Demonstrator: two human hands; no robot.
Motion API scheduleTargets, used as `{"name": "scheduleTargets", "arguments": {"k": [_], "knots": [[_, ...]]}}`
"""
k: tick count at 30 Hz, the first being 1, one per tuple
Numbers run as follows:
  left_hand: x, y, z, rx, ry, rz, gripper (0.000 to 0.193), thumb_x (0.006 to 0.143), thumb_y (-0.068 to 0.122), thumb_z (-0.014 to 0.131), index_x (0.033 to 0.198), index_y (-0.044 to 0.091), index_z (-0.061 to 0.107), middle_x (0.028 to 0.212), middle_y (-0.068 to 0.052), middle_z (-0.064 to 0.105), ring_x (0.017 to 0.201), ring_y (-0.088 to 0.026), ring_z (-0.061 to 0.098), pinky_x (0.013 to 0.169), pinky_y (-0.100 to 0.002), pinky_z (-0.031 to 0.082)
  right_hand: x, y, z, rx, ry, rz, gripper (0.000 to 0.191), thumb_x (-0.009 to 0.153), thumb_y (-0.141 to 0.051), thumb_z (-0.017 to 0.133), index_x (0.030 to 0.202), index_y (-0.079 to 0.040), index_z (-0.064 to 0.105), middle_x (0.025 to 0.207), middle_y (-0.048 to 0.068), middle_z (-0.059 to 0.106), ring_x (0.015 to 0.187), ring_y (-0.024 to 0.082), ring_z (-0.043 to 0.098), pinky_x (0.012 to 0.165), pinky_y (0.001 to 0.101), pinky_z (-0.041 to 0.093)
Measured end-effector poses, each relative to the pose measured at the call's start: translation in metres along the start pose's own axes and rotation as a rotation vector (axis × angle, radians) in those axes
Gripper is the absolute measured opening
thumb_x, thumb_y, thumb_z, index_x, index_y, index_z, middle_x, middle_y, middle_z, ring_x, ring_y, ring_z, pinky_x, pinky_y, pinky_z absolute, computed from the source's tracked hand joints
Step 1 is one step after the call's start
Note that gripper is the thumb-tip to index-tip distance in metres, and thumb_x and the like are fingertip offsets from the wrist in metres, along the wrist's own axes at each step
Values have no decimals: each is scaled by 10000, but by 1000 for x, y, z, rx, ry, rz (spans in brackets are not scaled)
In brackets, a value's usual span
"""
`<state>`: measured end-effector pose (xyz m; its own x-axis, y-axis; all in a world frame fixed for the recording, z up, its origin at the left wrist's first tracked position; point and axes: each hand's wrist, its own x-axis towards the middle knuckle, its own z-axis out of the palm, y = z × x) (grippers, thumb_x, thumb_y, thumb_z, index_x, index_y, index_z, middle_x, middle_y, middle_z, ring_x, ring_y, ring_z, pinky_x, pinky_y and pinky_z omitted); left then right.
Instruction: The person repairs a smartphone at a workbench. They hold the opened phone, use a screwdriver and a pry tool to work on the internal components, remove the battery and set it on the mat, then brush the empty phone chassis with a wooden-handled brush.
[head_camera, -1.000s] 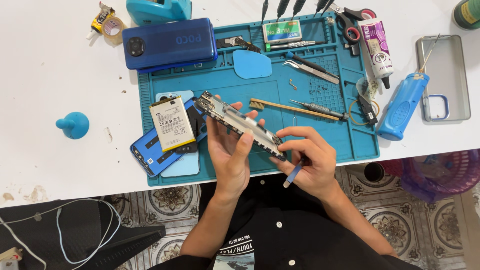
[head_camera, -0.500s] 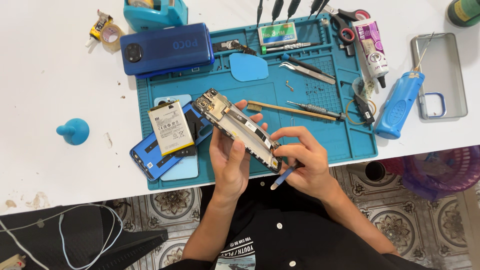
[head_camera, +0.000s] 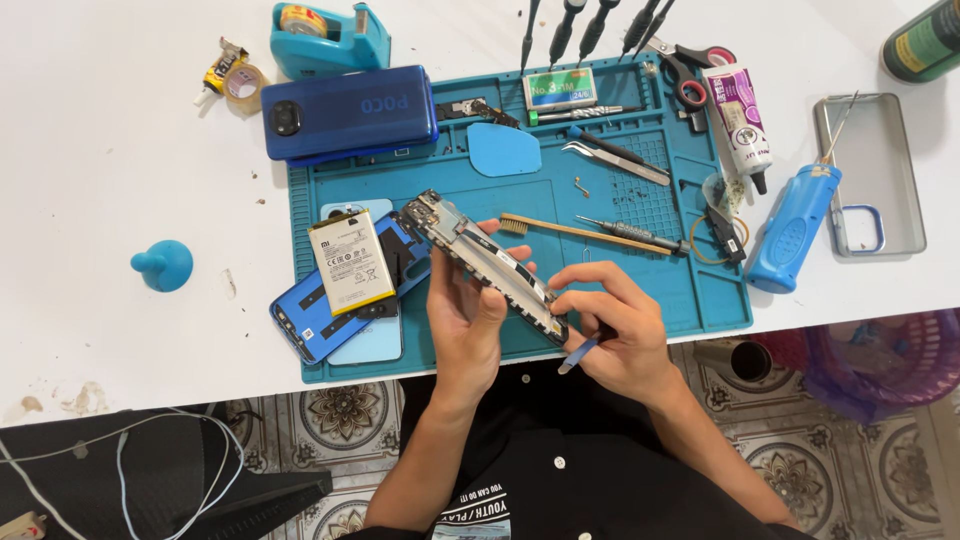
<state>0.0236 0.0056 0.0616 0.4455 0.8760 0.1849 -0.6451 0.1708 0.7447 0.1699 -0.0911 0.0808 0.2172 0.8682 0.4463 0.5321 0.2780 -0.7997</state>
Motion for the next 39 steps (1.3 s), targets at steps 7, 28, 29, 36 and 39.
{"name": "scheduleTargets", "arguments": {"k": [7,28,29,36,39], "knots": [[-2,10,2,56,-120,-66,873,914,310,845,1539,26,305,1545,-133,393,1312,-281,592,1027,-448,590,-6,2,2,-40,75,-10,289,774,114,745,1023,-29,722,1145,58,672,616,33,454,561,210,389],[2,6,-3,-228,-10,-181,687,1125,543,292,1586,42,382,1528,-171,496,1243,-273,597,956,-426,553,-5,20,-2,352,140,-201,196,1028,-250,695,1043,-56,676,901,104,733,904,220,654,801,327,562],[2,6,-3,-222,-15,-180,689,1121,547,296,1582,43,383,1523,-167,499,1241,-271,598,955,-426,555,-5,19,-2,329,120,-217,190,1032,-244,691,1053,-55,673,924,102,746,928,229,657,838,341,554],[3,8,0,-158,-31,-191,711,1083,557,366,1577,45,367,1516,-174,494,1260,-259,596,980,-442,569,-5,18,-1,235,65,-202,176,993,-211,716,1044,-44,693,934,85,758,943,234,647,850,341,543],[3,7,-1,-154,-44,-177,733,1083,562,379,1582,25,369,1512,-190,504,1237,-261,604,967,-427,577,-6,19,-1,262,56,-166,168,1004,-207,706,1052,-46,695,943,81,768,967,221,639,874,342,537]]}}
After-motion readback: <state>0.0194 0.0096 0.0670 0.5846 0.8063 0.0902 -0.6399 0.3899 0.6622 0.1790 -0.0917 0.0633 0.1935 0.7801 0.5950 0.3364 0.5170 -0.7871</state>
